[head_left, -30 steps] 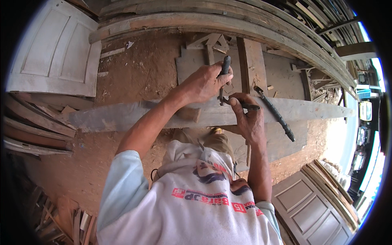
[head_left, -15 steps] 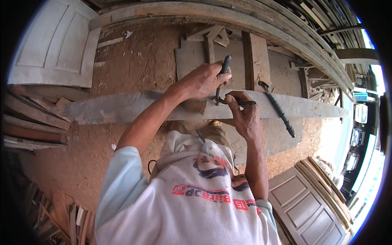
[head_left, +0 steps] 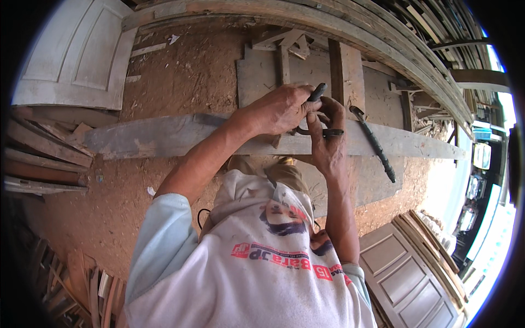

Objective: The person uses a hammer and a small wooden block to pry and hammer nails out of a long wooden plank. The person repeatedly positions the block under the hammer claw and strikes it to extract nails, then moves along the plank to repeat the process.

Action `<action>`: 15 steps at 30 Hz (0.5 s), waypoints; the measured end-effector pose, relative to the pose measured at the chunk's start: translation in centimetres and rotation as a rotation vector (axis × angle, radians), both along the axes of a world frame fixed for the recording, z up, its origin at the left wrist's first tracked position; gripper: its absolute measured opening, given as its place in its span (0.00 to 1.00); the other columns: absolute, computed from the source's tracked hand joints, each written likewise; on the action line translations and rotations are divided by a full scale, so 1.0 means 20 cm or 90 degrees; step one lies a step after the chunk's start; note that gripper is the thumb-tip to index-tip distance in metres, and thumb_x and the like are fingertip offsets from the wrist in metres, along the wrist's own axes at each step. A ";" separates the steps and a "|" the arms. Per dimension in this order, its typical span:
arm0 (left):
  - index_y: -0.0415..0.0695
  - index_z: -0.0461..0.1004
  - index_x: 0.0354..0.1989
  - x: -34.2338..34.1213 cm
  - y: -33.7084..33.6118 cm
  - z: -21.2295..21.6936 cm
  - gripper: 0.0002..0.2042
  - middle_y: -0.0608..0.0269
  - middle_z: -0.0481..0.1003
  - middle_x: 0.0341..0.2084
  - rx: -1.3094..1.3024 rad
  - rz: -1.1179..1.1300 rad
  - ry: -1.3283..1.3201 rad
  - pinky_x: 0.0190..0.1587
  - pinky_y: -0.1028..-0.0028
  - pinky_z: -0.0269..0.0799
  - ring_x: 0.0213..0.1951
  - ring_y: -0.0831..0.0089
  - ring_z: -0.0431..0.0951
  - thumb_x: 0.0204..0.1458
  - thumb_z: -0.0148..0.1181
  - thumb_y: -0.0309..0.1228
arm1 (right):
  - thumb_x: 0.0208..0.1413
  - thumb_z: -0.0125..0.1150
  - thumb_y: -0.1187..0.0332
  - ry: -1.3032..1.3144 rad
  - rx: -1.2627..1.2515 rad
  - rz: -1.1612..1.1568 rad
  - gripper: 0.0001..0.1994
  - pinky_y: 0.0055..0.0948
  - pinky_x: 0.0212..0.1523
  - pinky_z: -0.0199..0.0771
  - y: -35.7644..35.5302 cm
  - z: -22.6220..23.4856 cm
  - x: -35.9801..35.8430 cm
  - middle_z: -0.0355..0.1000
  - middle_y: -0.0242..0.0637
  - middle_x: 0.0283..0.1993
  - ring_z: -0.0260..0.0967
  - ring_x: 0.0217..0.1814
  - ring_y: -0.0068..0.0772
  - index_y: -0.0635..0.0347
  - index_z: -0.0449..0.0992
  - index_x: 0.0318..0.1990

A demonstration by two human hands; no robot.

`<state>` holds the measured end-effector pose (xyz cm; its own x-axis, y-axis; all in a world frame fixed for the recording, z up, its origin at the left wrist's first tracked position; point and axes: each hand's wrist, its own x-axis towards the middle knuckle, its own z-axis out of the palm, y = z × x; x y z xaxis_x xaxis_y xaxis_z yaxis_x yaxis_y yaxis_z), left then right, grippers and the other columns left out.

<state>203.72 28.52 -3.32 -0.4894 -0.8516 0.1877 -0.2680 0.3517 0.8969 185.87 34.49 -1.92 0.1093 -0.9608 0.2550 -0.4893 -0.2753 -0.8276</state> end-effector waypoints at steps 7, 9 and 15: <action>0.35 0.71 0.67 0.10 0.01 0.10 0.35 0.47 0.74 0.58 0.049 -0.029 0.025 0.65 0.61 0.72 0.61 0.55 0.73 0.74 0.39 0.58 | 0.74 0.57 0.51 -0.118 0.160 0.008 0.27 0.34 0.48 0.77 0.01 0.03 0.08 0.76 0.44 0.53 0.74 0.48 0.28 0.68 0.69 0.65; 0.36 0.71 0.67 0.09 0.02 0.10 0.37 0.42 0.75 0.55 -0.021 -0.004 0.068 0.68 0.59 0.69 0.65 0.51 0.69 0.72 0.41 0.61 | 0.75 0.57 0.50 -0.133 0.164 0.005 0.27 0.32 0.47 0.76 -0.01 0.03 0.11 0.76 0.44 0.52 0.73 0.47 0.26 0.68 0.70 0.64; 0.39 0.58 0.77 0.05 0.08 0.14 0.49 0.44 0.74 0.58 -0.116 0.063 0.051 0.66 0.59 0.73 0.61 0.52 0.74 0.56 0.70 0.60 | 0.74 0.58 0.58 -0.039 0.047 0.041 0.22 0.33 0.54 0.73 0.00 -0.11 0.09 0.75 0.43 0.52 0.73 0.52 0.33 0.69 0.69 0.62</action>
<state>204.77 30.18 -0.55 -0.3826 -0.8432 0.3776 -0.2398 0.4854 0.8408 187.75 34.44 -4.08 0.1570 -0.9686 0.1926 -0.4204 -0.2420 -0.8745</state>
